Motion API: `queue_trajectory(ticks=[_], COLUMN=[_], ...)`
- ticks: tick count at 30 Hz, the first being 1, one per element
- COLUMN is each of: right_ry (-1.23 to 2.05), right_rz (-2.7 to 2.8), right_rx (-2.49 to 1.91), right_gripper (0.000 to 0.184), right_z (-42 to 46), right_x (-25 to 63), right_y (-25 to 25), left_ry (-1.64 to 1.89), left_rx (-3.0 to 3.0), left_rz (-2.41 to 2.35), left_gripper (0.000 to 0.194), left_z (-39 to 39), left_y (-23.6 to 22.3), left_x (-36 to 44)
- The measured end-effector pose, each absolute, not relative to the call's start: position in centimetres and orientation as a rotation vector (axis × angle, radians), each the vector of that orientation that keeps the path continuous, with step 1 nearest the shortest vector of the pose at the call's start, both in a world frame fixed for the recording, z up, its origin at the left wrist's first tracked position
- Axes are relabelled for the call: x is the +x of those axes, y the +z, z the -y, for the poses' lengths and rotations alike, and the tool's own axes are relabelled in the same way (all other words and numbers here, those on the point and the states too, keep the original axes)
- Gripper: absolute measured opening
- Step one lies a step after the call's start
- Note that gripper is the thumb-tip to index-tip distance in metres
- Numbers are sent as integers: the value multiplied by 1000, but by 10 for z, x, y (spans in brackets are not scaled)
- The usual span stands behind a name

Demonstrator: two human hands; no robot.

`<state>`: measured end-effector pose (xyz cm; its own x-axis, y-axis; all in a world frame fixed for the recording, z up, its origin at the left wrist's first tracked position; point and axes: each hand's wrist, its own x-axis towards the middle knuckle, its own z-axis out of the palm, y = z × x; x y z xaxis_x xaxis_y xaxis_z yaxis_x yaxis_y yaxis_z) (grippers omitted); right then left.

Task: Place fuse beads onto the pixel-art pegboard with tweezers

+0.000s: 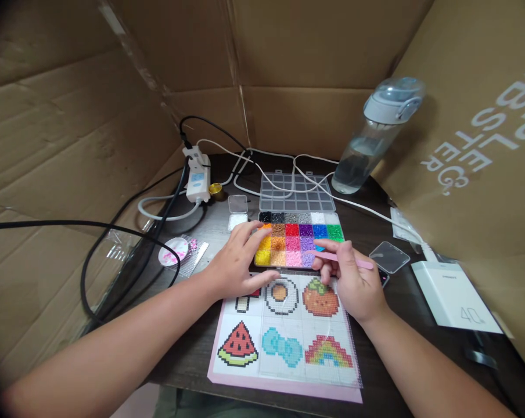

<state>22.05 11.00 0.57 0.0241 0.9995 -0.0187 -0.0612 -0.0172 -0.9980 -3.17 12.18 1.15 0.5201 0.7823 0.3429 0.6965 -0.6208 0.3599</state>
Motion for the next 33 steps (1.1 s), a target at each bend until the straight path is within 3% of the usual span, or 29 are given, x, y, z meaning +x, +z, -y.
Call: queue_trajectory(ticks=[21, 33], right_ry=[1227, 1220], right_rz=[1156, 1177], right_rx=[-1192, -1188], right_gripper=[56, 55], right_z=[-110, -110], right_x=[221, 222], right_y=[4, 5], left_ry=[486, 590], left_rx=[2431, 2251], left_rz=[-1353, -1379], left_gripper=[74, 84], left_z=[-126, -130], left_y=[17, 19], left_x=[-31, -34])
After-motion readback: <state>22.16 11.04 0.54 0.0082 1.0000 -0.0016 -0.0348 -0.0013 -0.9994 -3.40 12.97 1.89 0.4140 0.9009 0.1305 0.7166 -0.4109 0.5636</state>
